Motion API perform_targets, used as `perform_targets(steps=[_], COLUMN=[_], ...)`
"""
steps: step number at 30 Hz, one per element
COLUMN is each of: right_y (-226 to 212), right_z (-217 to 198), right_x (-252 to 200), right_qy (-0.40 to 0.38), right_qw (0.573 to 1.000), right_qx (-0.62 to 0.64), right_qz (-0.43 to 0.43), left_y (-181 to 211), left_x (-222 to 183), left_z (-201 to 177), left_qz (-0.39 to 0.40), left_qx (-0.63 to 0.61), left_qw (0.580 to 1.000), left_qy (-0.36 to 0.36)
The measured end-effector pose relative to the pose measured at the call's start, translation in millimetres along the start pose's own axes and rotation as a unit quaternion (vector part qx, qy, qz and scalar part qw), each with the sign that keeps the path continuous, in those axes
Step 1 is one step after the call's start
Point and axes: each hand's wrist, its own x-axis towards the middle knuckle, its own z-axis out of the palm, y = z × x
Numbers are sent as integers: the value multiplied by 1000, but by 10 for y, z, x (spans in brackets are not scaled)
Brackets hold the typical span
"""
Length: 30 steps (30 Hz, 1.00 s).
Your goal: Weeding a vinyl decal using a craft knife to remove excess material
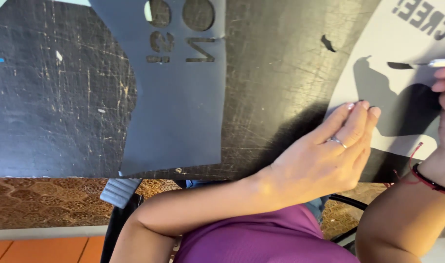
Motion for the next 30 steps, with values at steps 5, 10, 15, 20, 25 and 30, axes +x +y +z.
perform_targets(steps=[5,10,15,20,25,30], right_y=[-710,-1541,-2059,-2509,-2629,-2709], right_z=[380,715,890,1016,998,1003], right_x=[169,183,196,155,124,96], right_qy=[38,59,115,128,102,93], right_qw=[989,980,970,967,978,976], right_qx=[105,141,160,190,175,190], right_qz=[101,126,145,111,56,54], left_y=[5,-9,-9,65,95,87], left_x=[19,66,151,223,273,285], left_z=[15,-27,-105,47,46,56], left_qz=[10,15,-1,-17,-9,-65], left_qx=[-24,-38,-41,37,98,-25], left_qw=[1000,999,999,999,991,996], left_qy=[4,6,21,-23,-88,-64])
